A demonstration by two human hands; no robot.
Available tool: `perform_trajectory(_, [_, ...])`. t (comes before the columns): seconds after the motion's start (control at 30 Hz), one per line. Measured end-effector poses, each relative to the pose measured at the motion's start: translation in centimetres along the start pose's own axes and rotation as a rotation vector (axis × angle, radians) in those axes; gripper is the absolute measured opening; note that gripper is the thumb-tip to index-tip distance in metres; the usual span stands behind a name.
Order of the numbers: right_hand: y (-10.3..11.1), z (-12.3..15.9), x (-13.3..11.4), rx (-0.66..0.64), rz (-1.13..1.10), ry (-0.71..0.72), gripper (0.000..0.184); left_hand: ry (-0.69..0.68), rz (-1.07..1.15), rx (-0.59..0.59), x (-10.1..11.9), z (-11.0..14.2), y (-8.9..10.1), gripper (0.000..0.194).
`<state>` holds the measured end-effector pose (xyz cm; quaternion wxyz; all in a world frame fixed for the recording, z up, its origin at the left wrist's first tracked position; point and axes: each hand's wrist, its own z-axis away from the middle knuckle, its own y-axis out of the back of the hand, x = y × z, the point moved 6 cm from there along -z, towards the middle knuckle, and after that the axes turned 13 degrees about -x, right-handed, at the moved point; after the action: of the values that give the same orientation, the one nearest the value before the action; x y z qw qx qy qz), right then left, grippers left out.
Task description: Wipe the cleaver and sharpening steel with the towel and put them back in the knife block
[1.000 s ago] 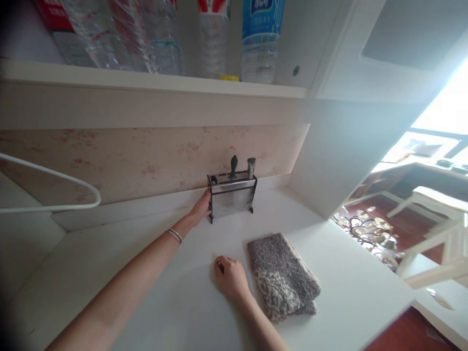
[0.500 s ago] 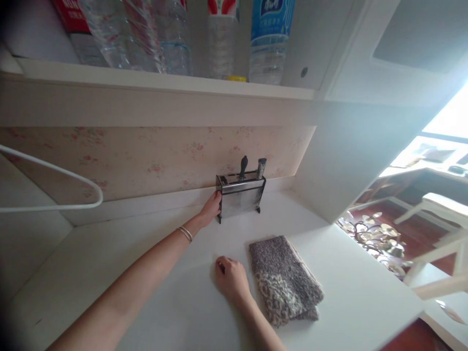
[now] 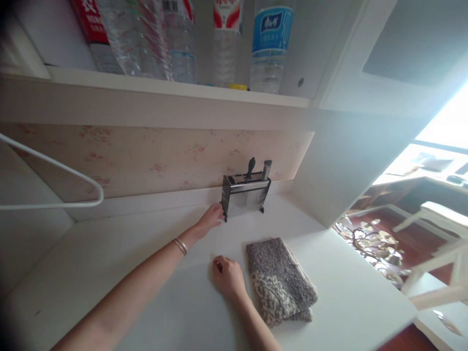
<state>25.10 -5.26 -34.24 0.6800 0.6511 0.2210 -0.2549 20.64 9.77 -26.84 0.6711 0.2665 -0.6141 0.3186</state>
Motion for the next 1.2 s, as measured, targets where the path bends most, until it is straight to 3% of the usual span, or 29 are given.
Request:
perform_trajectory(0.13, [0.1,-0.1,0.1,0.000,-0.016,-0.001,0.025,0.132,0.079,0.050,-3.9,9.1,2.1,0.020])
perform_trajectory(0.3, [0.2,-0.2,0.1,-0.007,-0.017,-0.047,0.027,0.287,0.165,0.178,-8.7,21.5,4.7,0.027])
perform_trajectory(0.43, [-1.0,1.0,-0.6,0.103,-0.202,-0.180,0.033,0.317,0.166,0.099,-9.8,27.5,5.2,0.033])
perform_trajectory(0.57, [-4.6,3.8,-4.4,0.154,-0.405,-0.116,0.038,0.311,-0.025,-0.001,-9.3,29.4,4.7,0.035])
perform_trajectory(0.67, [-7.8,5.9,-8.2,-0.008,-0.398,0.008,0.035,0.200,-0.157,0.012,-8.7,29.2,4.6,0.032])
perform_trajectory(0.77, [-9.7,7.5,-11.0,-0.160,-0.227,0.172,0.029,0.113,-0.198,0.026,-8.8,29.0,4.4,0.030])
perform_trajectory(0.93, [-9.4,7.5,-11.7,-0.206,-0.116,0.253,0.025,0.069,-0.136,0.032,-9.2,28.9,4.4,0.032])
perform_trajectory(1.2, [-8.7,6.9,-11.3,-0.244,-0.279,0.275,0.032,0.111,-0.077,0.133,-8.6,29.2,5.1,0.030])
